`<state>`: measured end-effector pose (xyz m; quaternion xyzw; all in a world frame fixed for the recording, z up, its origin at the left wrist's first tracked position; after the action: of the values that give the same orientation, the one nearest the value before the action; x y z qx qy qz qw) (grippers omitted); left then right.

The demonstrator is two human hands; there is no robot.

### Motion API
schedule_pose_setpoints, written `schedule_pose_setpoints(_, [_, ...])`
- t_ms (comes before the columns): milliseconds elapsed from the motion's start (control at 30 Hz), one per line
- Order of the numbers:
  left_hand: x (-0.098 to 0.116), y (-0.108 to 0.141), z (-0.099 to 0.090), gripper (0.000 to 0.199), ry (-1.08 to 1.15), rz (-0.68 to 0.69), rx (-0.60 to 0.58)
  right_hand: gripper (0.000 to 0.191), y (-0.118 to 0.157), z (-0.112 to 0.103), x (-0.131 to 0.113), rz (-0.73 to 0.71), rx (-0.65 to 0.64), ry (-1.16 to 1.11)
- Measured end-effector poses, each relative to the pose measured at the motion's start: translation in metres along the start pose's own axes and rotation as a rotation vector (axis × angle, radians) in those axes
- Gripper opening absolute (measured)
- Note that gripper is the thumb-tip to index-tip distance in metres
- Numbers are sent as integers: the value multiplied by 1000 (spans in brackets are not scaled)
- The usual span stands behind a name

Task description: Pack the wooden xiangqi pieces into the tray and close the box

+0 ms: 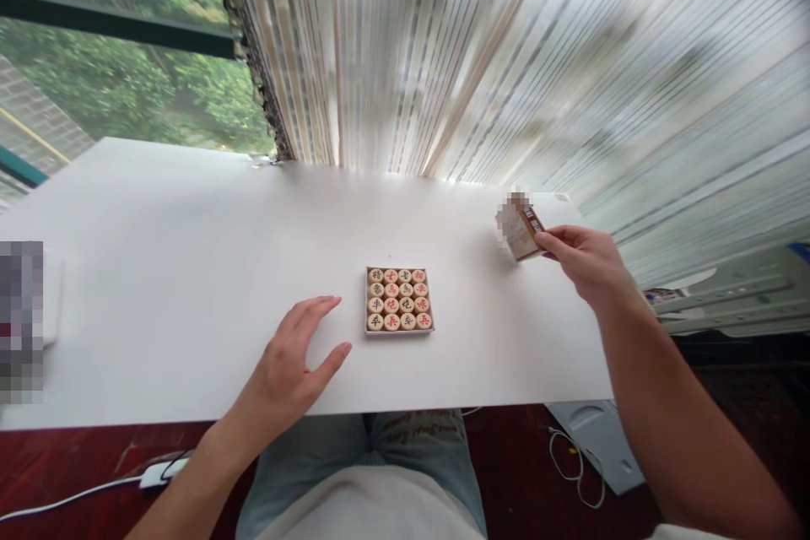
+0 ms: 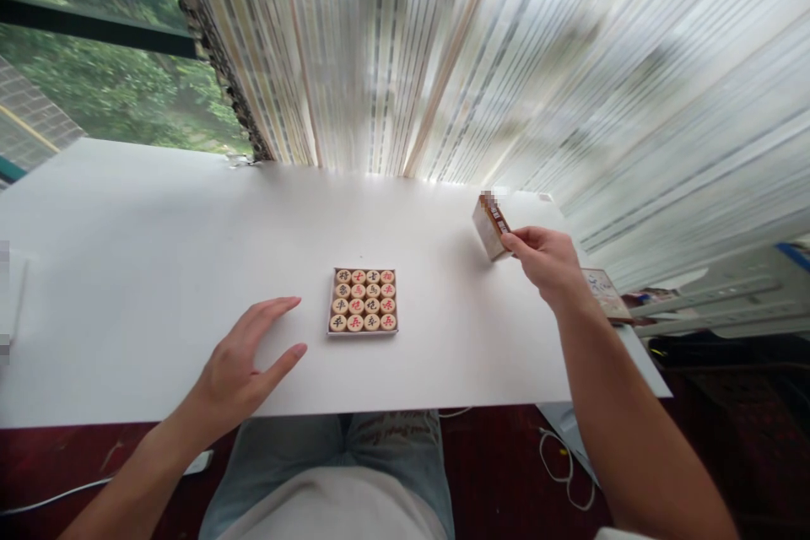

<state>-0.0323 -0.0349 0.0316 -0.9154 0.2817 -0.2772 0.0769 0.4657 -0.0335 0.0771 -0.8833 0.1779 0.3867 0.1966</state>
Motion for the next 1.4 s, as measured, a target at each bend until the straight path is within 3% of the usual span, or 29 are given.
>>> schedule_pose_setpoints(100, [9, -8, -5, 51, 45, 25, 19, 34, 30, 12, -40, -5, -74, -260])
schedule_pose_setpoints(200, [22, -15, -10, 52, 100, 33, 28, 19, 65, 37, -70, 177, -206, -827])
schedule_pose_setpoints(300, [36, -19, -11, 57, 178, 36, 9, 16, 98, 57, -96, 279, -249, -1028])
schedule_pose_setpoints(400, [51, -16, -5, 67, 255, 35, -34, 22, 126, 75, -105, 330, -242, -1136])
schedule_pose_setpoints(567, [64, -4, 5, 91, 294, 55, -44, 25, 170, 122, -95, 437, -307, -1282])
schedule_pose_setpoints(667, [60, 4, 8, 91, 284, 43, -9, 29, 193, 148, -90, 465, -368, -1300])
schedule_pose_setpoints(767, [54, 11, 8, 85, 272, 34, 18, 29, 207, 161, -88, 479, -371, -1298])
schedule_pose_setpoints(967, [51, 14, 3, 78, 188, 63, 59, 40, 206, 154, -79, 444, -228, -1267])
schedule_pose_setpoints(1200, [44, -8, 9, 76, 172, 106, 45, 46, 182, 138, -80, 189, -179, -841])
schedule_pose_setpoints(1400, [28, -18, 21, 74, 162, 77, 21, 47, 172, 139, -87, 78, -176, -675])
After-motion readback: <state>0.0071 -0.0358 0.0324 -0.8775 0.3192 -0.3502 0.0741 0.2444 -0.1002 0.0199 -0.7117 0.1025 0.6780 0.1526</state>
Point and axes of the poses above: each hand's wrist, its own y-axis away from the middle knuckle, its own z-axis out of the palm, x = y × z, the point moved 10 cm from there along -y, towards the middle knuckle, and after that the axes turned 11 degrees about -y, right-handed, at the moved point
